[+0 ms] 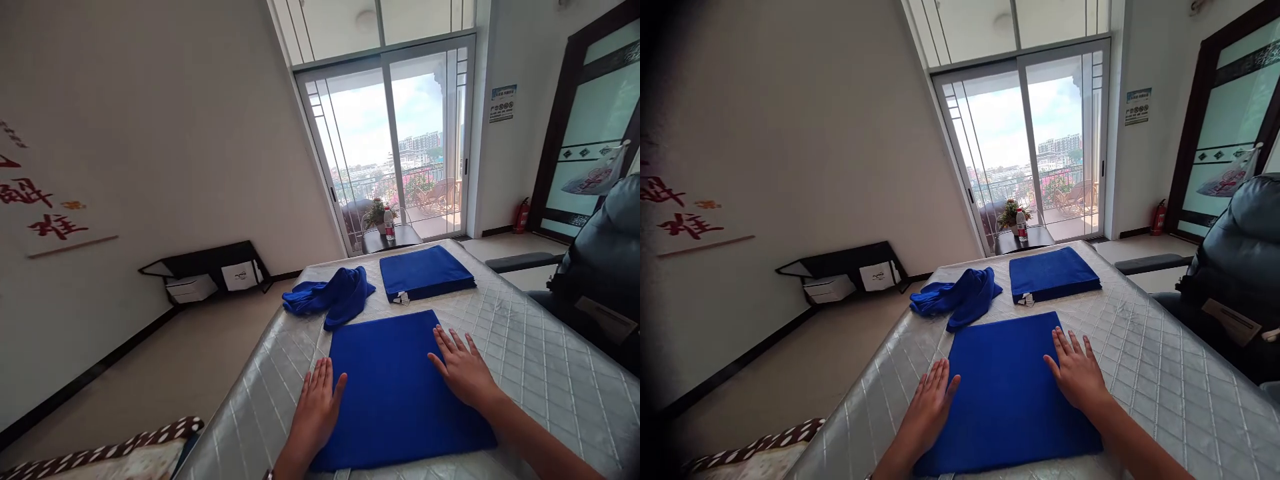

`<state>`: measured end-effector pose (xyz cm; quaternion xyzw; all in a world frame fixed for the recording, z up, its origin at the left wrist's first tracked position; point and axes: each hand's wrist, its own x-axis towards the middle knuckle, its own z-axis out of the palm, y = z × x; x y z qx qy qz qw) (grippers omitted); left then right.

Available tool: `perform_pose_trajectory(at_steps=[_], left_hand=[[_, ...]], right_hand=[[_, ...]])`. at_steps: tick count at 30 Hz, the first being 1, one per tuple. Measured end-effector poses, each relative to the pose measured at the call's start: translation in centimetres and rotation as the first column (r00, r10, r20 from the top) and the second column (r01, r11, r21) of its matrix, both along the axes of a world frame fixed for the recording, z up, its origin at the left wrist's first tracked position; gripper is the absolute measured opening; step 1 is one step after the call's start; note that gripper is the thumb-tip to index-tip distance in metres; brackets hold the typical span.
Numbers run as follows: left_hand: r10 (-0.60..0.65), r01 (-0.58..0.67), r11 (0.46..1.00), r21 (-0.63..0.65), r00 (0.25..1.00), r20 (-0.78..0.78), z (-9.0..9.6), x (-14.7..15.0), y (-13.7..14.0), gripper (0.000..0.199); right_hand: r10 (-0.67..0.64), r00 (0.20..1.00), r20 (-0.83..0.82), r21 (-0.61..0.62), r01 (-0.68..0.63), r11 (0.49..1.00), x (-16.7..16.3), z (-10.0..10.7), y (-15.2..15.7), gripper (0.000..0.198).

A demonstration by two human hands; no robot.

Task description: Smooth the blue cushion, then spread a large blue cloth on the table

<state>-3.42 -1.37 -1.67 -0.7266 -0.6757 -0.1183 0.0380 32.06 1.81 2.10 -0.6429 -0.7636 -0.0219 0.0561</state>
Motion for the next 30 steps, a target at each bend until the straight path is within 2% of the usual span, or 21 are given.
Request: perform_pose_trajectory(at_steps=[5,8,11,14,17,22,24,26,30], left_hand=[[-0.035,0.036,0.999,0.040,0.999,-0.028,0.6,1.0,-0.3,0.067],[-0.075,0.079,0.996,0.052,0.995,-0.065,1.3,3.0,-0.9,0.065],[-0.182,0.188,0.980,0.066,0.979,-0.094,2.3,6.9,-1.6,0.063],[-0.373,0.385,0.919,0.084,0.918,-0.134,3.5,11.9,-1.6,0.061],[-0.505,0.517,0.853,0.071,0.852,-0.138,4.2,17.1,0.0,0.058],[-0.593,0.600,0.799,0.042,0.797,-0.116,3.9,23.6,3.4,0.053],[-0.606,0.612,0.791,0.032,0.788,-0.108,3.6,24.9,4.0,0.053],[-0.584,0.588,0.809,0.010,0.806,-0.095,3.2,25.3,4.2,0.055],[-0.514,0.510,0.858,-0.060,0.852,-0.099,2.6,24.1,4.3,0.058]], right_hand=[[-0.032,0.999,-0.041,-0.066,0.029,0.997,-0.4,-0.6,0.5,0.072],[-0.064,0.996,-0.066,-0.113,0.056,0.992,-0.3,-1.0,0.6,0.072],[-0.065,0.995,-0.079,-0.124,0.055,0.991,-0.2,-1.3,0.7,0.070],[-0.068,0.993,-0.096,-0.130,0.055,0.990,-0.1,-1.1,0.7,0.070],[-0.055,0.994,-0.097,-0.145,0.041,0.989,0.1,-0.8,0.5,0.066],[0.014,0.997,-0.074,-0.147,-0.025,0.989,0.8,-1.7,0.6,0.067],[0.070,0.991,-0.114,-0.114,-0.083,0.990,1.1,-2.7,1.1,0.069],[0.102,0.985,-0.140,-0.077,-0.114,0.990,1.4,-3.6,1.5,0.069],[0.086,0.985,-0.151,-0.052,-0.095,0.994,1.5,-4.0,1.8,0.064]])
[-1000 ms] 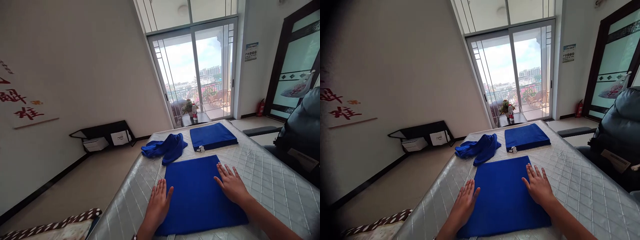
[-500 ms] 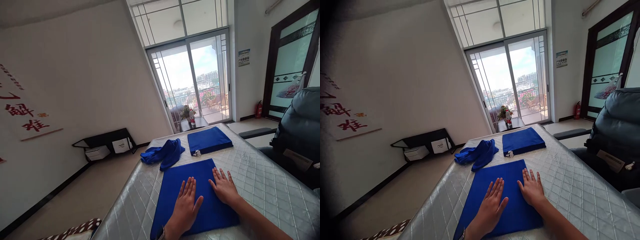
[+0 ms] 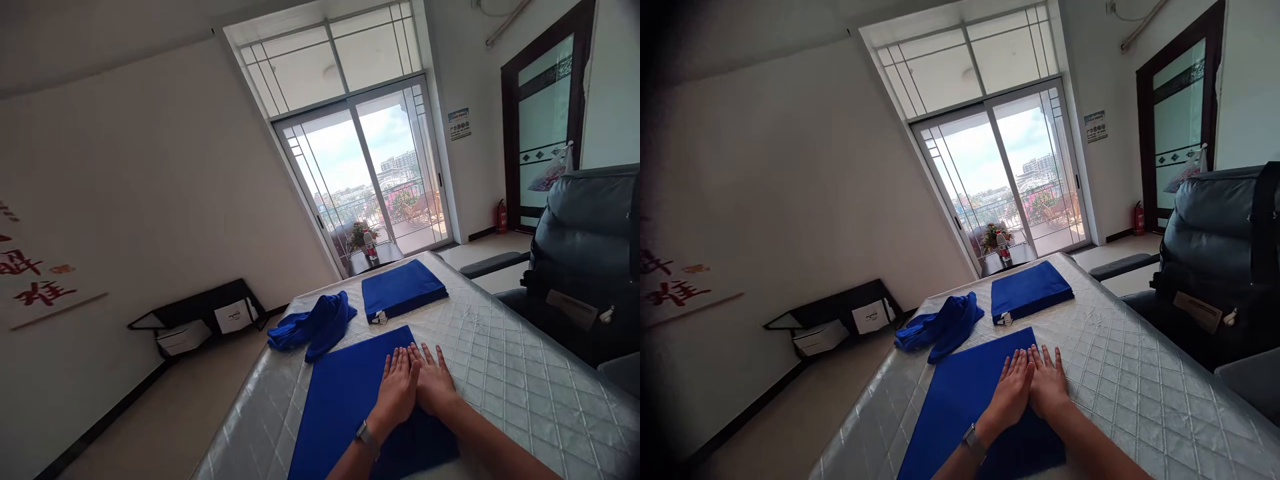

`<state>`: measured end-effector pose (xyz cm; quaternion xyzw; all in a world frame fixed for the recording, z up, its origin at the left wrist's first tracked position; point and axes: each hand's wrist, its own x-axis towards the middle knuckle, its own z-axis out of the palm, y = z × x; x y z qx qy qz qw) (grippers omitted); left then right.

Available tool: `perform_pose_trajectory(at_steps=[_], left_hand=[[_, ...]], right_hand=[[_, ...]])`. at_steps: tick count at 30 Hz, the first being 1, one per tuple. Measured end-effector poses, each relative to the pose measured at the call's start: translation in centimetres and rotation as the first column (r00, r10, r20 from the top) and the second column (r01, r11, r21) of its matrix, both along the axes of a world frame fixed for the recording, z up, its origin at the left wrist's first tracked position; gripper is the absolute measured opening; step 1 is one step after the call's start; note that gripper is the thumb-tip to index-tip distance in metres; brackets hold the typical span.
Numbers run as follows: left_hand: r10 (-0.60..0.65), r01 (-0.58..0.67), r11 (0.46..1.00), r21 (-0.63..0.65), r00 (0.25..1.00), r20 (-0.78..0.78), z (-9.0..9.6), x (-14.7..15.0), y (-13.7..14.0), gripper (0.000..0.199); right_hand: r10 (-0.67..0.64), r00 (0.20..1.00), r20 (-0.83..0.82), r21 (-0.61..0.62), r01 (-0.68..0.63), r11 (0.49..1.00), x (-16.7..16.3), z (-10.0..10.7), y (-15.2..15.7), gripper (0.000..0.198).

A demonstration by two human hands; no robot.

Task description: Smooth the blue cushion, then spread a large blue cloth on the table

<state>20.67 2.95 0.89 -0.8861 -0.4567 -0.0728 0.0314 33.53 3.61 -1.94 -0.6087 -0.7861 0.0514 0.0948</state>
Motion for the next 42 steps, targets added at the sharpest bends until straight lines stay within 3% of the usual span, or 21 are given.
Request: perform_pose_trajectory(at_steps=[9,14,18,21,24,29,35,42], left_hand=[[0.122,-0.117,0.991,0.067,0.990,-0.067,-2.2,-7.7,0.6,0.055],[0.289,-0.280,0.956,0.084,0.950,-0.116,-2.7,-15.0,0.6,0.055],[0.373,-0.357,0.922,0.148,0.923,-0.098,-4.3,-21.9,0.4,0.050],[0.465,-0.454,0.881,0.131,0.882,-0.076,-5.1,-25.0,0.5,0.053],[0.524,-0.518,0.848,0.108,0.851,-0.031,-5.2,-26.1,0.6,0.062],[0.464,-0.462,0.876,0.139,0.886,0.023,-4.4,-25.8,0.5,0.073],[0.520,-0.534,0.841,0.082,0.842,0.145,-3.0,-24.7,0.0,0.077],[0.442,-0.465,0.881,0.091,0.875,0.196,-2.0,-23.1,-0.8,0.075]], right_hand=[[-0.105,0.994,-0.012,-0.058,0.104,0.993,-0.4,2.3,-0.8,0.067],[-0.105,0.994,0.016,-0.092,0.107,0.990,-0.5,2.8,-1.0,0.068],[-0.105,0.994,0.037,-0.065,0.107,0.992,-0.6,2.2,-0.7,0.069],[-0.106,0.993,0.050,-0.046,0.108,0.993,-0.6,1.6,-0.4,0.069],[-0.103,0.993,0.063,-0.039,0.106,0.994,-0.6,1.2,-0.2,0.067],[-0.097,0.991,0.091,-0.033,0.100,0.994,-0.8,1.4,-0.3,0.068],[-0.104,0.984,0.148,-0.017,0.107,0.994,-1.1,1.9,-0.9,0.069],[-0.107,0.974,0.199,0.051,0.099,0.994,-1.6,2.8,-0.5,0.068]])
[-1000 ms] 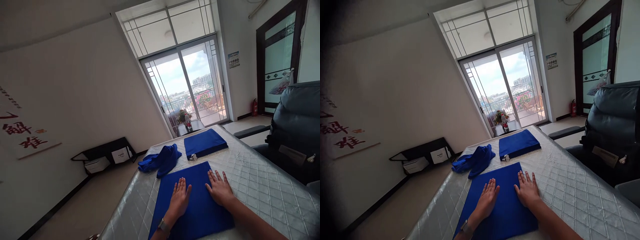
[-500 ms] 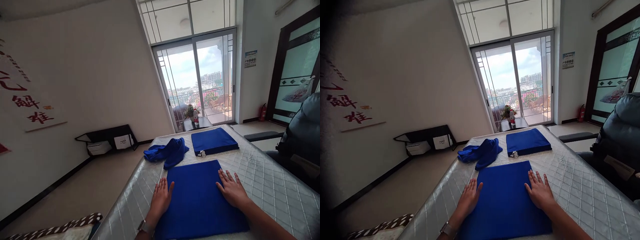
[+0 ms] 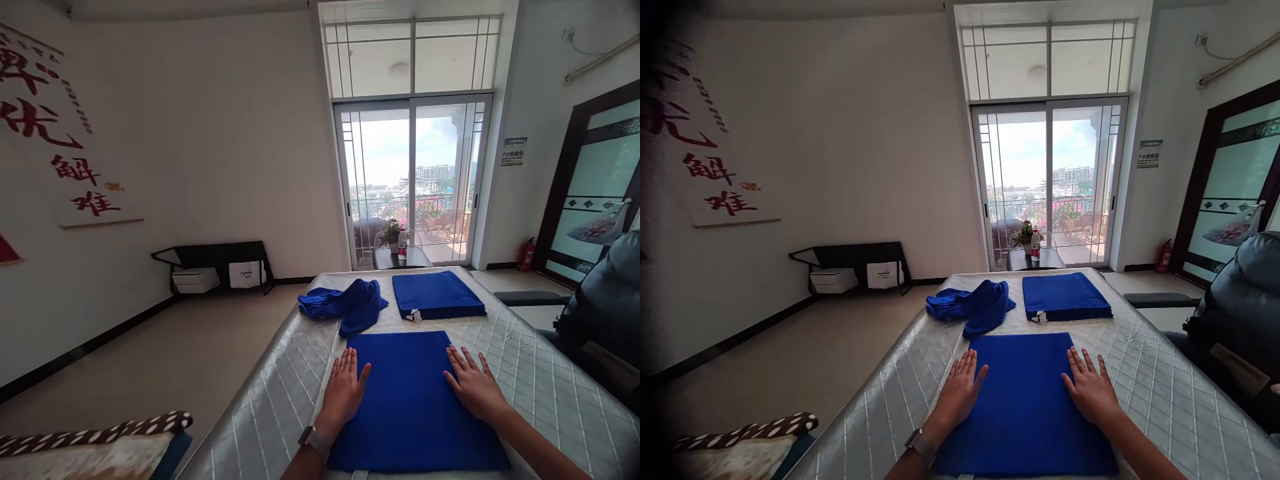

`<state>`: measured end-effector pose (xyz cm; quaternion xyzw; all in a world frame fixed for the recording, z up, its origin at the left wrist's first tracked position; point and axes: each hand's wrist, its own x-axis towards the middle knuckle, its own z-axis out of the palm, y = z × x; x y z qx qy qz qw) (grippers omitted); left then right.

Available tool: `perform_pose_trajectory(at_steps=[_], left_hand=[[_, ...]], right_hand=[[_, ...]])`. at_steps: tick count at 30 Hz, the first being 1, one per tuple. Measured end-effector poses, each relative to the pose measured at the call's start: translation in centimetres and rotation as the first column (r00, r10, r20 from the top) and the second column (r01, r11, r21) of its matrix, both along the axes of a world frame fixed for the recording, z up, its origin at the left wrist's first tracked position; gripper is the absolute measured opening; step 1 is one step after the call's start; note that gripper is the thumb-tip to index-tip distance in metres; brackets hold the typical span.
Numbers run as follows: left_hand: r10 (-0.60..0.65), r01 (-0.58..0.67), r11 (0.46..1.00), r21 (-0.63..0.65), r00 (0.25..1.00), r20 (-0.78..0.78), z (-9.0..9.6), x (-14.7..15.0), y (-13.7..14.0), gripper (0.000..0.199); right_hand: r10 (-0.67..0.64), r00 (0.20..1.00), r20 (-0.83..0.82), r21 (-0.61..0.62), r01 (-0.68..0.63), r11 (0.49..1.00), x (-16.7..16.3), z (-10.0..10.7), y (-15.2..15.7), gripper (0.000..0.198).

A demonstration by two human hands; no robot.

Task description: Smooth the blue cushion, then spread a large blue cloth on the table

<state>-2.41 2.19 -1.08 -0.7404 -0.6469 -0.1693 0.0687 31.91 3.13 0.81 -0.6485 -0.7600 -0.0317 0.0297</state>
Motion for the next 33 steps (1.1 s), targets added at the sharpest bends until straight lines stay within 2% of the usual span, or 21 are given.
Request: perform_pose_trajectory(at_steps=[4,8,13,19,22,25,27,29,33], left_hand=[[-0.017,0.017,1.000,-0.016,1.000,0.015,0.8,0.5,-0.4,0.075],[-0.018,0.020,0.999,-0.048,0.999,0.031,0.8,0.4,-0.5,0.075],[-0.001,0.002,0.999,-0.042,1.000,0.020,-0.5,0.1,0.1,0.073],[-0.019,0.019,1.000,0.009,1.000,-0.022,-1.9,-0.3,0.7,0.061],[-0.043,0.043,0.999,0.005,0.997,-0.069,-2.2,-0.8,0.8,0.058],[-0.069,0.067,0.998,-0.020,0.990,-0.125,-1.6,-0.6,0.8,0.055],[-0.065,0.061,0.998,-0.033,0.989,-0.137,-0.7,0.7,0.8,0.056],[-0.089,0.083,0.995,-0.055,0.988,-0.124,0.4,3.3,0.8,0.060],[-0.269,0.262,0.961,-0.090,0.960,-0.072,2.2,11.7,1.3,0.063]], right_hand=[[0.043,0.997,0.068,0.035,-0.045,0.998,-0.7,1.4,1.6,0.063],[0.043,0.998,0.048,0.004,-0.044,0.999,-1.3,2.3,3.7,0.059],[-0.029,0.997,-0.065,-0.079,0.024,0.997,-1.2,1.1,5.2,0.065],[-0.041,0.990,-0.137,-0.083,0.030,0.996,-0.8,0.1,5.3,0.068],[-0.040,0.988,-0.148,-0.087,0.028,0.996,-0.7,0.3,5.3,0.069],[-0.026,0.990,-0.140,-0.076,0.015,0.997,-0.5,0.3,5.2,0.067],[-0.018,0.990,-0.138,-0.065,0.009,0.998,-0.4,0.2,5.2,0.067],[-0.014,0.988,-0.154,-0.061,0.004,0.998,-0.3,0.1,5.2,0.067],[-0.026,0.983,-0.182,-0.065,0.014,0.998,-0.2,0.1,5.2,0.067]])
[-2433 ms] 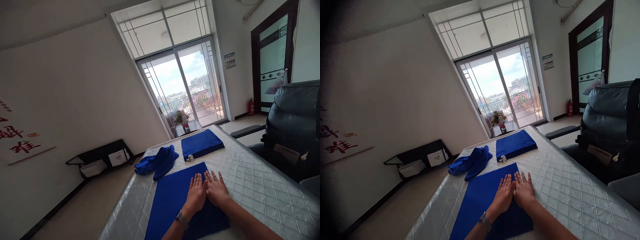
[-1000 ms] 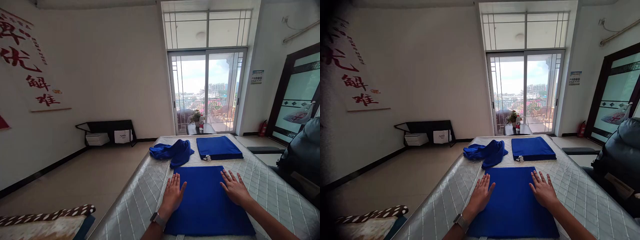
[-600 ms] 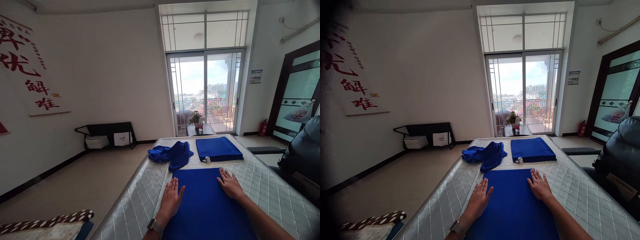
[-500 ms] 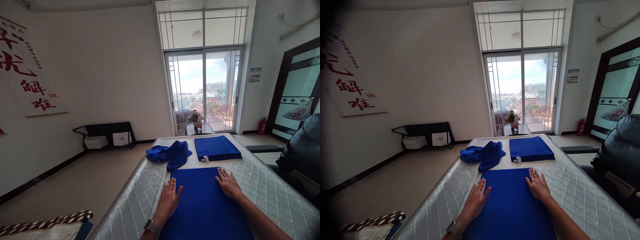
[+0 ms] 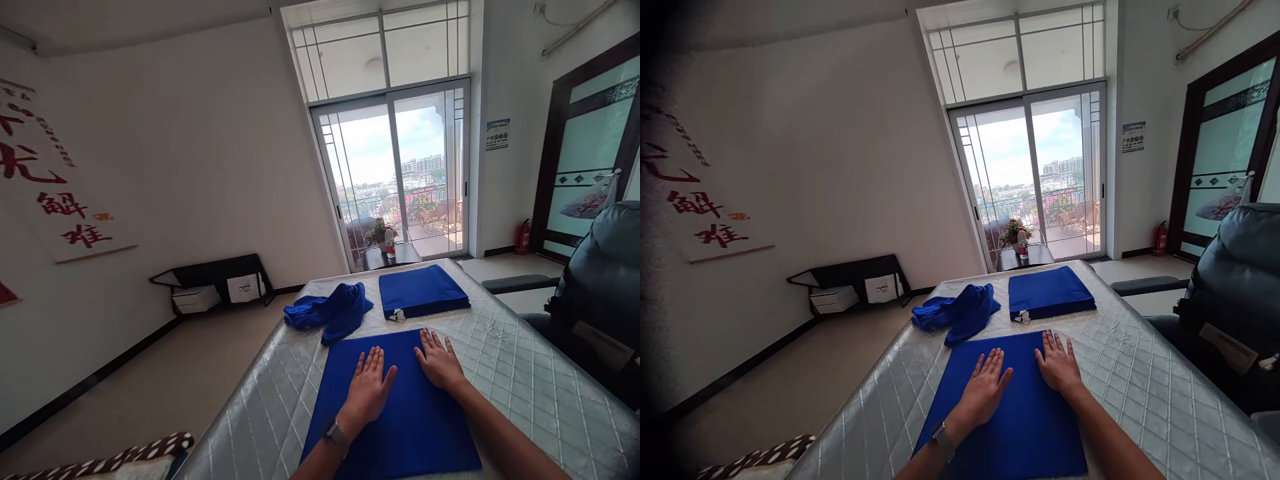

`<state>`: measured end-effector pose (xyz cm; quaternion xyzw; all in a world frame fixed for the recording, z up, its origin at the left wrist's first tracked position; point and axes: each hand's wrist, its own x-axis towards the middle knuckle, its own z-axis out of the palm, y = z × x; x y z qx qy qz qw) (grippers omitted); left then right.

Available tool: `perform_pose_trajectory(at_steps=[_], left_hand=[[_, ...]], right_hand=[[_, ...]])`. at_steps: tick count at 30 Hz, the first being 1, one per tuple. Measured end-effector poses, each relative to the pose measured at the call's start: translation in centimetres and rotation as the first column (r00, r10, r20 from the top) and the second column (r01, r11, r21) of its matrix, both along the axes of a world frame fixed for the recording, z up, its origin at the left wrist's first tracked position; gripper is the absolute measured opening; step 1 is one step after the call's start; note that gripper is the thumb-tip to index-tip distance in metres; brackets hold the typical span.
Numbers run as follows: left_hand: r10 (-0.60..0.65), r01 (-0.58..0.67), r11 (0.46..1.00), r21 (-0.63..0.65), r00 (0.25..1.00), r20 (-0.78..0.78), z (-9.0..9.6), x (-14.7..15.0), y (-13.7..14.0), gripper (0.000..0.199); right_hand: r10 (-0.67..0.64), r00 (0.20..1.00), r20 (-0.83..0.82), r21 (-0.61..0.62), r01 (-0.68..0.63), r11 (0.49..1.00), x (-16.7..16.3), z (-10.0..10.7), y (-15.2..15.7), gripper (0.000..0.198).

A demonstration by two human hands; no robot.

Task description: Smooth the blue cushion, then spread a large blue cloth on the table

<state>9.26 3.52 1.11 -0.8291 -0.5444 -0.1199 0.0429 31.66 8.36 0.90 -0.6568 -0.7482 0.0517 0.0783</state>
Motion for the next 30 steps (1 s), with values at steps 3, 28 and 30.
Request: perform_pose_trajectory(at_steps=[3,28,30], left_hand=[[-0.111,0.111,0.994,0.011,0.992,0.063,0.5,6.3,1.5,0.060],[0.273,-0.274,0.959,-0.072,0.962,-0.025,-0.9,-2.9,6.5,0.069],[0.326,-0.326,0.943,-0.069,0.945,-0.015,-0.9,-5.5,6.1,0.074]], right_hand=[[0.022,0.999,0.039,0.002,-0.022,1.000,0.1,0.0,-0.1,0.063],[-0.007,0.999,0.053,0.050,0.004,0.999,0.1,-1.1,0.6,0.063],[-0.010,0.998,0.061,0.049,0.007,0.999,0.1,-1.2,0.7,0.063]])
